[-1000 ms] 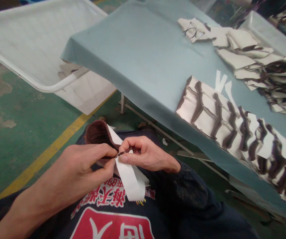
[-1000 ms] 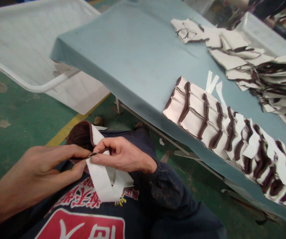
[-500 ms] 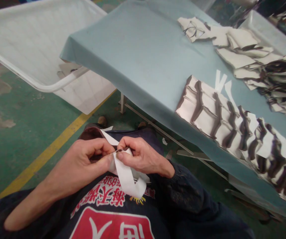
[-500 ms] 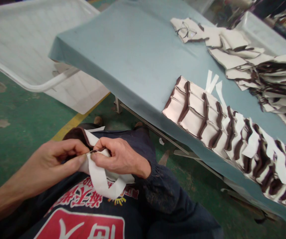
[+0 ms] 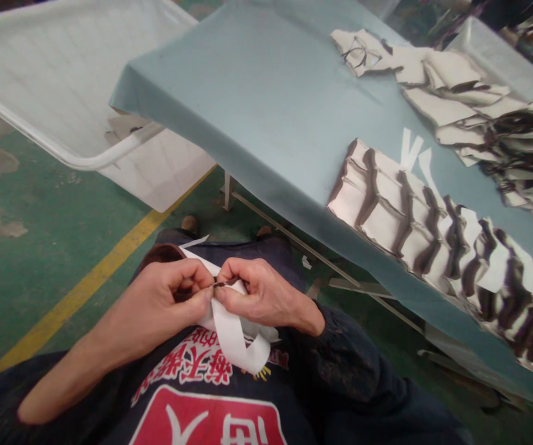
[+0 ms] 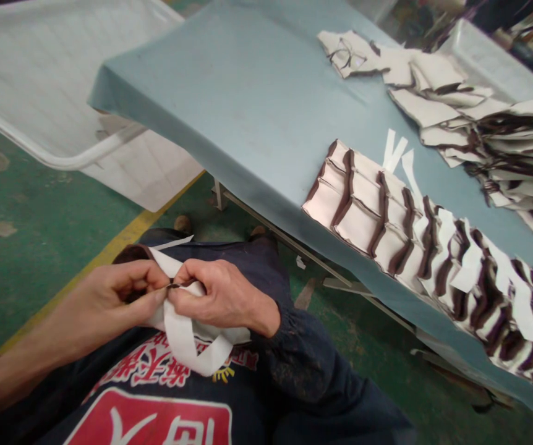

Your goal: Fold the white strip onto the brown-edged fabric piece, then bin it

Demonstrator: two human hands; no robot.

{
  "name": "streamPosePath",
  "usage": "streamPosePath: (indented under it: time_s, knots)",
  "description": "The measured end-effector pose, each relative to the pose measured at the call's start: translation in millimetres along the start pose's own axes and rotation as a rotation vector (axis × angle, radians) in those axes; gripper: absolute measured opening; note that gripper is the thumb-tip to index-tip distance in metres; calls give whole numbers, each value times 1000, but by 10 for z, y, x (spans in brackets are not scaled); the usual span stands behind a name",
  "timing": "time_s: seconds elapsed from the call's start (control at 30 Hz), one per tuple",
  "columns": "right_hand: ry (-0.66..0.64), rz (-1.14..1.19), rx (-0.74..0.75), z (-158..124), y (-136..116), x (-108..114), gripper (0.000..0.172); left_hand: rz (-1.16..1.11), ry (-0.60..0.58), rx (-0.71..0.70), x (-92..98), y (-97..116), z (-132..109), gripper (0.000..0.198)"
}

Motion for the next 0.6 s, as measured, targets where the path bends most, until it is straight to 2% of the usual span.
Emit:
streamPosePath:
  time_s: [0.13, 0.2, 0.3, 0.43, 0.6]
  knots:
    - [3, -69, -37, -25, -59, 58, 9, 264, 105, -297, -2, 7, -39, 20]
    - [-8, -97, -47, -13, -91, 105, 8, 349, 152, -390, -2, -2, -61, 17]
    - [-14, -173, -47, 19, -166, 184, 6, 401, 181, -433, 1, -9, -67, 15]
    - [-52, -263, -60, 32, -323, 276, 9, 343, 141, -483, 8, 63, -36, 20]
    - [-74, -191, -85, -6, -432, 293, 10, 339, 149, -553, 15, 155, -47, 23]
Point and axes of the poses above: each hand's wrist, its own z-axis towards the middle knuckle, its own x-axis out of the back of the hand, y = z × x, the point moved 1 cm from there along z, towards the middle knuckle, and after that the axes turned 3 degrees about -x, right-handed, at the moved point
